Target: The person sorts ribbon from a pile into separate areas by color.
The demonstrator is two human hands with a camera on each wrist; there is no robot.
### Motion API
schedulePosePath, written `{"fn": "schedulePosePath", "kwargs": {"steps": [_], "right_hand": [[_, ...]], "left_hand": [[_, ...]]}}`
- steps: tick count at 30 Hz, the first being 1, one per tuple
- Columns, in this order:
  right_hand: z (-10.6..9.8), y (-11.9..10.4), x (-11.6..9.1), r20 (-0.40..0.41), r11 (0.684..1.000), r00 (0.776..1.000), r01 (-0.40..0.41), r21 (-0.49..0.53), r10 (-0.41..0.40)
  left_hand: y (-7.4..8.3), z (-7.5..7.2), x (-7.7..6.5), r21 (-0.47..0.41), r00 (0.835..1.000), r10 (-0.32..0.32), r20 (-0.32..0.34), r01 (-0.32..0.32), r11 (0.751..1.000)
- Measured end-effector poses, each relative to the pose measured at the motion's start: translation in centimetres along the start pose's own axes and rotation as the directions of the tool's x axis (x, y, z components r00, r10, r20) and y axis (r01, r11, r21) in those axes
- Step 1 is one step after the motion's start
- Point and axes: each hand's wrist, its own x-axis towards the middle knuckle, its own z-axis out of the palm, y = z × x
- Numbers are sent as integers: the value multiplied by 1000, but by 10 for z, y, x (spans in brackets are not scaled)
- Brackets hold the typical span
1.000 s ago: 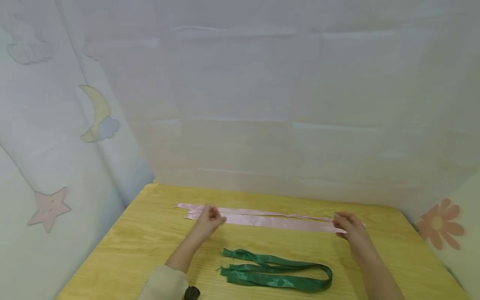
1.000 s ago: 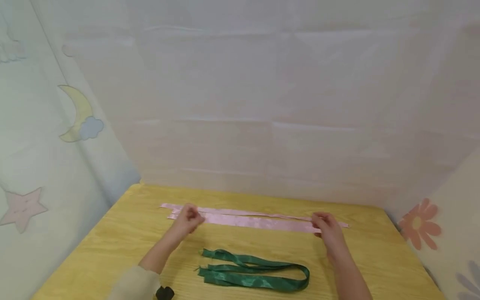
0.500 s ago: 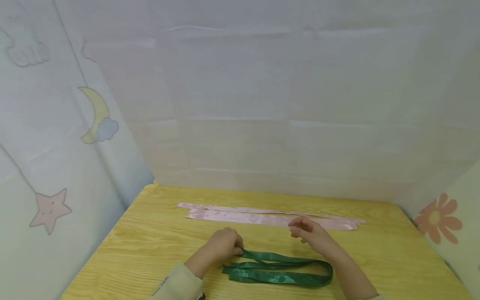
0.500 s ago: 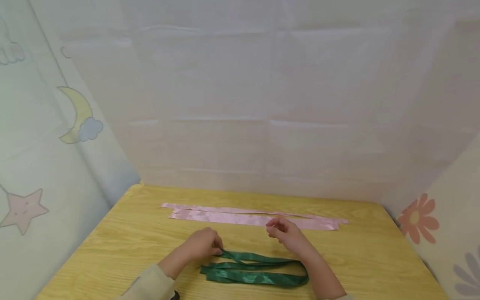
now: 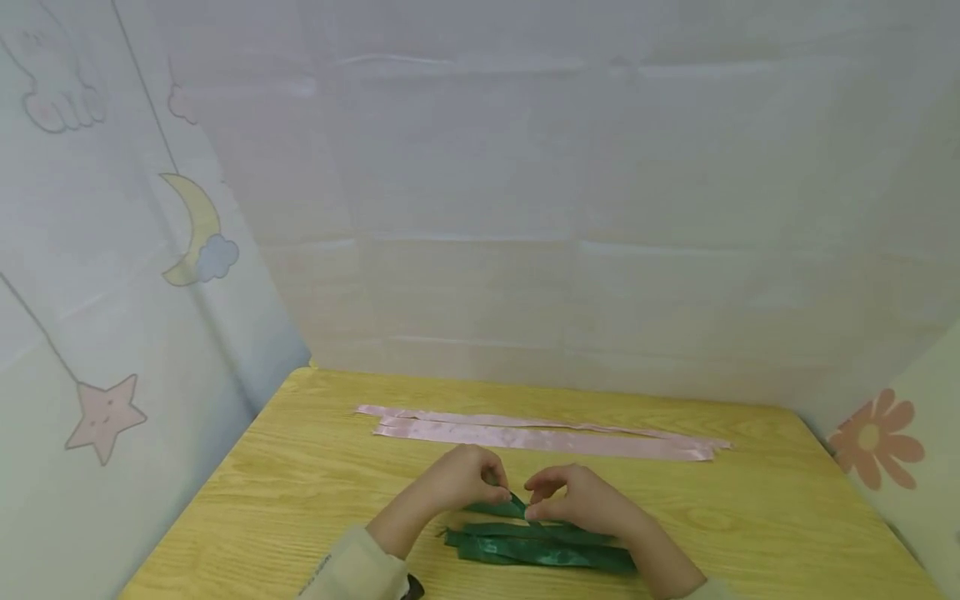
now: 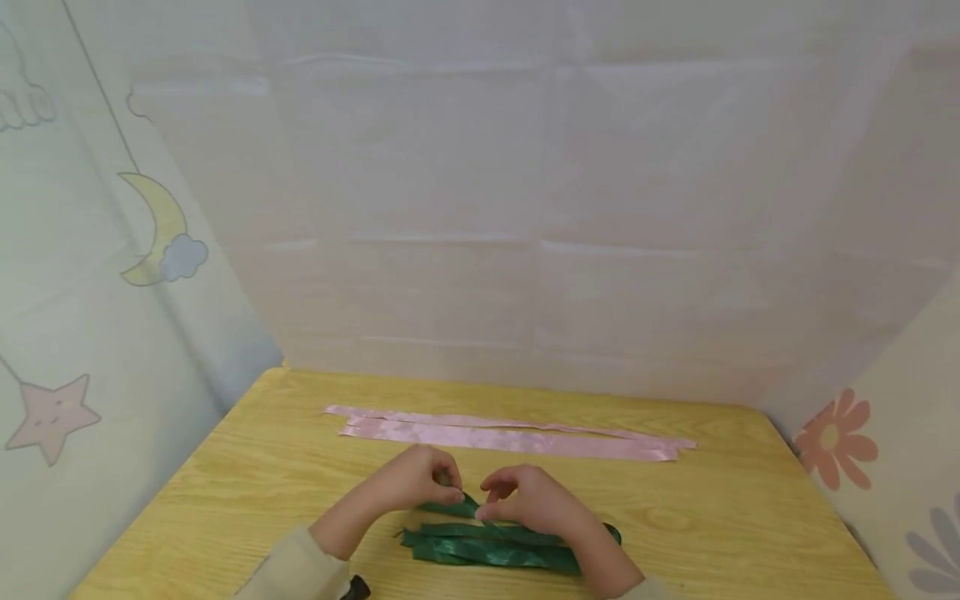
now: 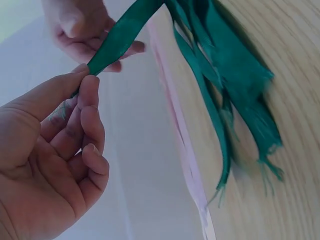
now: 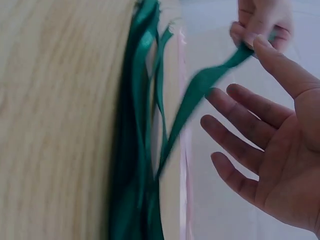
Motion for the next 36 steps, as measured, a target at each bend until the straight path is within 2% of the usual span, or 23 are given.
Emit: {"fn": "schedulePosePath", "kwargs": {"steps": [3, 6, 13, 20, 29, 36], "right_hand": [[7, -1, 2, 26, 1000, 1000, -1, 28, 1], [6, -1, 2, 17, 999, 1000, 6, 36, -7], [-15, 2, -13, -66, 999, 997, -26, 24, 28], [-31, 2, -28, -120, 999, 992, -50, -21, 47], [-44, -2, -43, -167, 997, 986, -27, -78, 14], [-52, 4, -52, -179, 997, 983, -54, -48, 45]], "left_hand": [[6, -2, -2, -42, 1000, 14, -8, -14, 999], [11, -6, -4, -47, 1000, 18, -24, -19, 999], [18, -14, -7, -41, 998, 5, -61, -8, 999], [18, -22, -12, -68, 994, 40, -104, -47, 997], [18, -47, -24, -134, 982, 88, -168, -111, 985], [15, -65, -36, -160, 968, 75, -240, -115, 980]]}}
